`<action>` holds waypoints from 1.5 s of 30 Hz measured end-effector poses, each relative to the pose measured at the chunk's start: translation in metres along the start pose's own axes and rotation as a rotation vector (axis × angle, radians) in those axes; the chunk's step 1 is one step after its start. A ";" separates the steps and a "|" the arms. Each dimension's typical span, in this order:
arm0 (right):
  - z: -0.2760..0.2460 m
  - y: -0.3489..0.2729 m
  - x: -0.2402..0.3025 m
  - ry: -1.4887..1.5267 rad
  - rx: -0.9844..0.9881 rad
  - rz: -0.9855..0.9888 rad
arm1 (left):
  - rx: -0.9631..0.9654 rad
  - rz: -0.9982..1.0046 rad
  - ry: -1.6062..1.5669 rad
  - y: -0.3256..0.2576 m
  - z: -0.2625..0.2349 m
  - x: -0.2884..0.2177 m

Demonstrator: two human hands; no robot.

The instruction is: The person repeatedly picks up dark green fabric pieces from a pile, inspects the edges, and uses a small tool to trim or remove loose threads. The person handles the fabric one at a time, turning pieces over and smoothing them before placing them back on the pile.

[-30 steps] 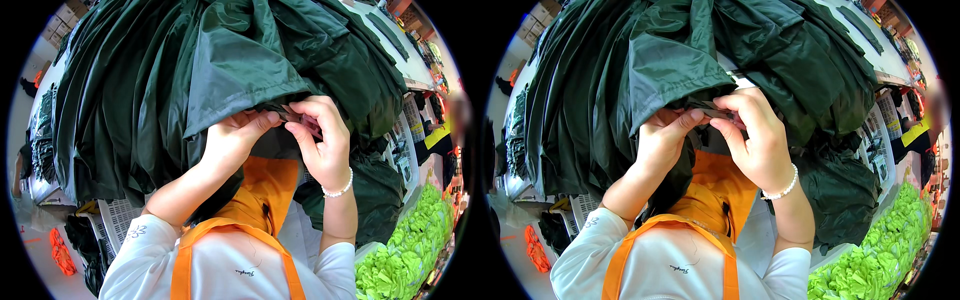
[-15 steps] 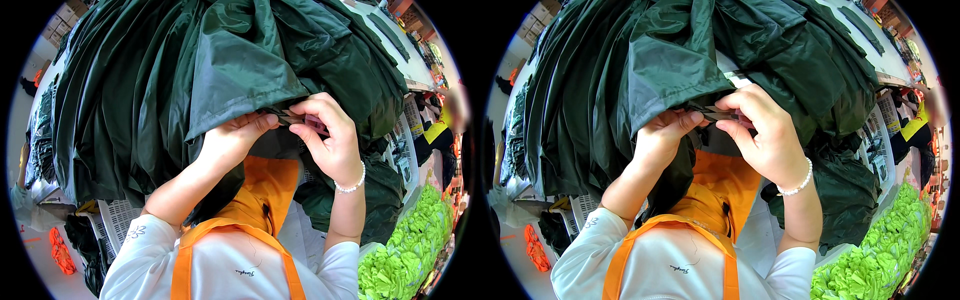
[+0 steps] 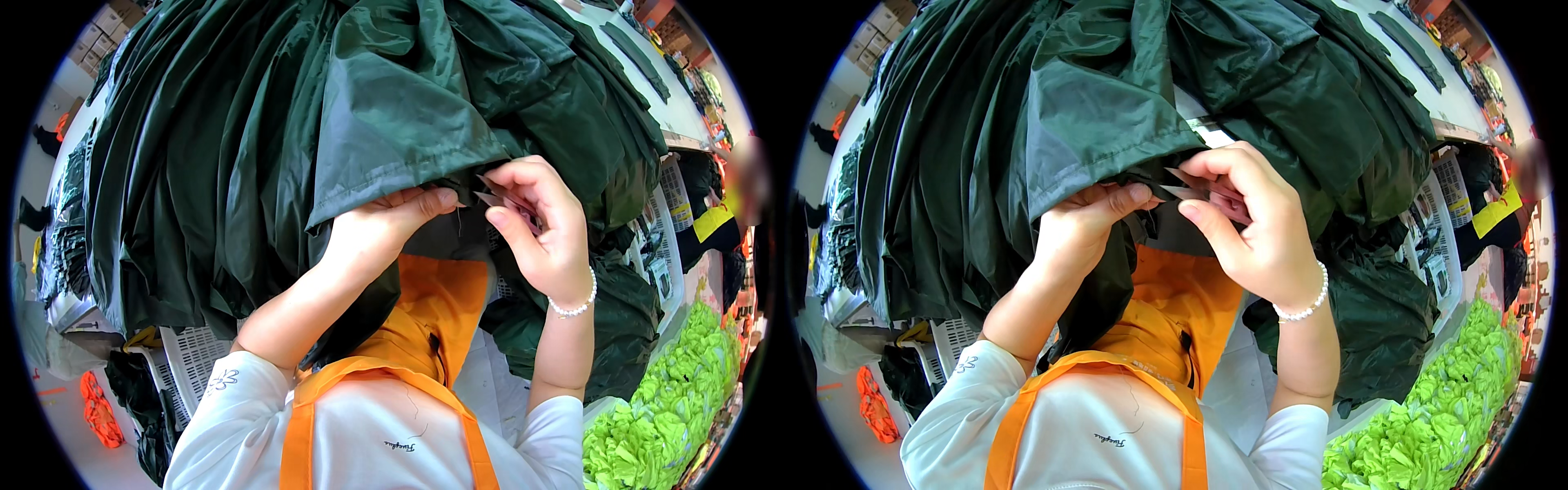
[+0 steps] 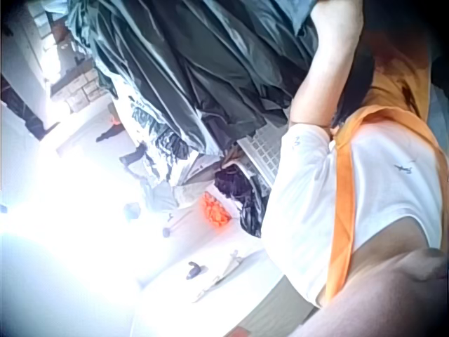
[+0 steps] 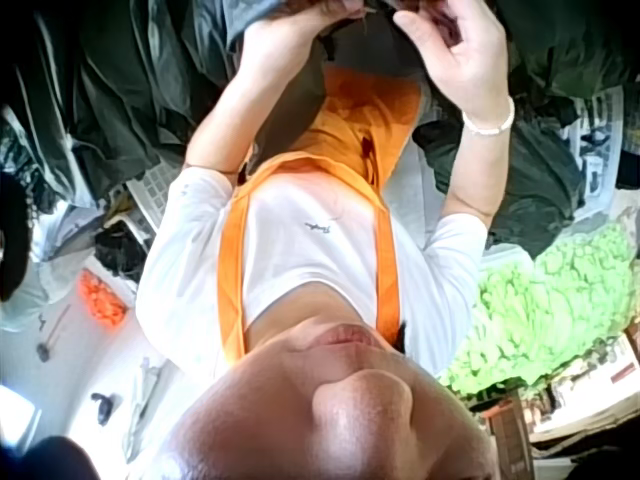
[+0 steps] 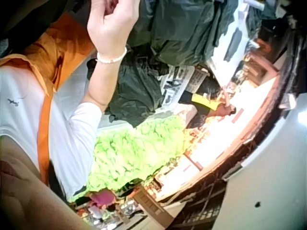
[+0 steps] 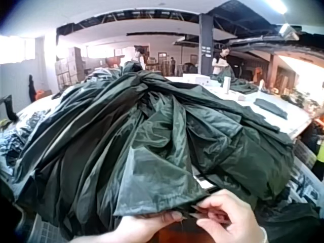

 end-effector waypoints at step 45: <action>0.029 -0.001 0.023 -0.290 -0.052 -0.340 | -0.052 -0.110 0.208 -0.017 -0.006 -0.012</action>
Point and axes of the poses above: each hand's wrist, its own y-axis towards the middle knuckle, its own z-axis out of the palm, x = y × z, the point moved 4 cm from there along y, towards the middle knuckle, and after that the axes turned 12 degrees about -x, right-handed, at the moved point
